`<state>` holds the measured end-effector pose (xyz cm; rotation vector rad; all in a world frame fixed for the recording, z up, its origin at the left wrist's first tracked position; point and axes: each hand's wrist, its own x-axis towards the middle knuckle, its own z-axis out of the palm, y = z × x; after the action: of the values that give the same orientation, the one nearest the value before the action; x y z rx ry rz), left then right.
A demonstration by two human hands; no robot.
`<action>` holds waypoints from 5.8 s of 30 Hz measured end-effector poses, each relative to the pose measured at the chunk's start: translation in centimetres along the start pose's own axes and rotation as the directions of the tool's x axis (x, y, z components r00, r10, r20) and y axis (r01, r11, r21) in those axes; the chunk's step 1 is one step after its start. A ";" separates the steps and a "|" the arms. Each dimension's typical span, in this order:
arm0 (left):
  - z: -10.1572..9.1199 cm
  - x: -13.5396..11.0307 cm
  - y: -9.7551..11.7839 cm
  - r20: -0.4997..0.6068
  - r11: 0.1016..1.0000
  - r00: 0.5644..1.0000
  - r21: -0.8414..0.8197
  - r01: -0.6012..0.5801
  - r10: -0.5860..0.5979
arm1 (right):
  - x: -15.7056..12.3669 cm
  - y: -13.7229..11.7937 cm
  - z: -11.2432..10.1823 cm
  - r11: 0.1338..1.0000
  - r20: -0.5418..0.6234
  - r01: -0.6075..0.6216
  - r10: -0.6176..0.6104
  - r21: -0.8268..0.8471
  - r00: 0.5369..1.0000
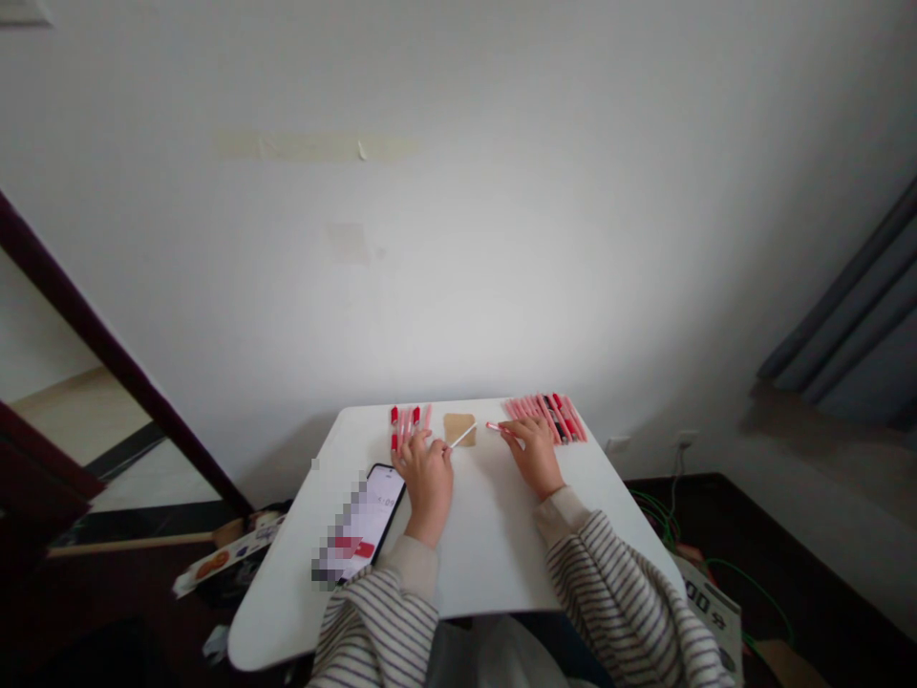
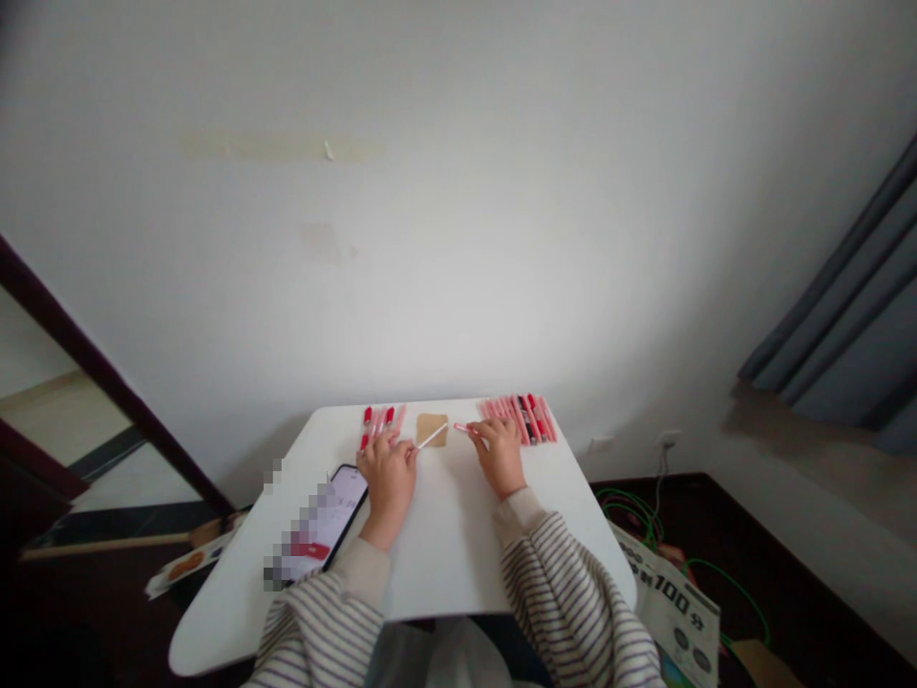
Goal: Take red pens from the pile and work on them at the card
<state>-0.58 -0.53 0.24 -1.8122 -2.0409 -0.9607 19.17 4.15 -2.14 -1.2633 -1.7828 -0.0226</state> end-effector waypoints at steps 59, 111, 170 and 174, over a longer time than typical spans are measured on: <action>1.0 -0.1 -0.9 0.031 0.998 0.999 0.055 -0.032 0.030 | -0.3 -0.3 0.1 0.996 0.012 0.011 -0.010 -0.087 1.000; 0.4 0.5 -1.1 0.005 0.999 1.000 0.039 0.017 -0.017 | -0.2 -1.4 -0.7 0.989 0.122 0.005 0.013 -0.147 0.992; -0.4 0.5 -0.4 0.026 0.978 0.992 0.165 -0.127 0.124 | -0.2 -1.4 -1.1 0.949 0.132 0.112 -0.076 -0.293 0.988; -0.5 0.4 -0.2 0.041 0.972 0.991 0.193 -0.134 0.128 | -0.2 -1.6 -1.2 0.937 0.154 0.124 -0.077 -0.326 0.985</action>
<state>-1.01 -0.51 0.78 -1.8373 -1.9278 -0.6762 18.76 2.65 -0.78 -1.4381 -2.0242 -0.3167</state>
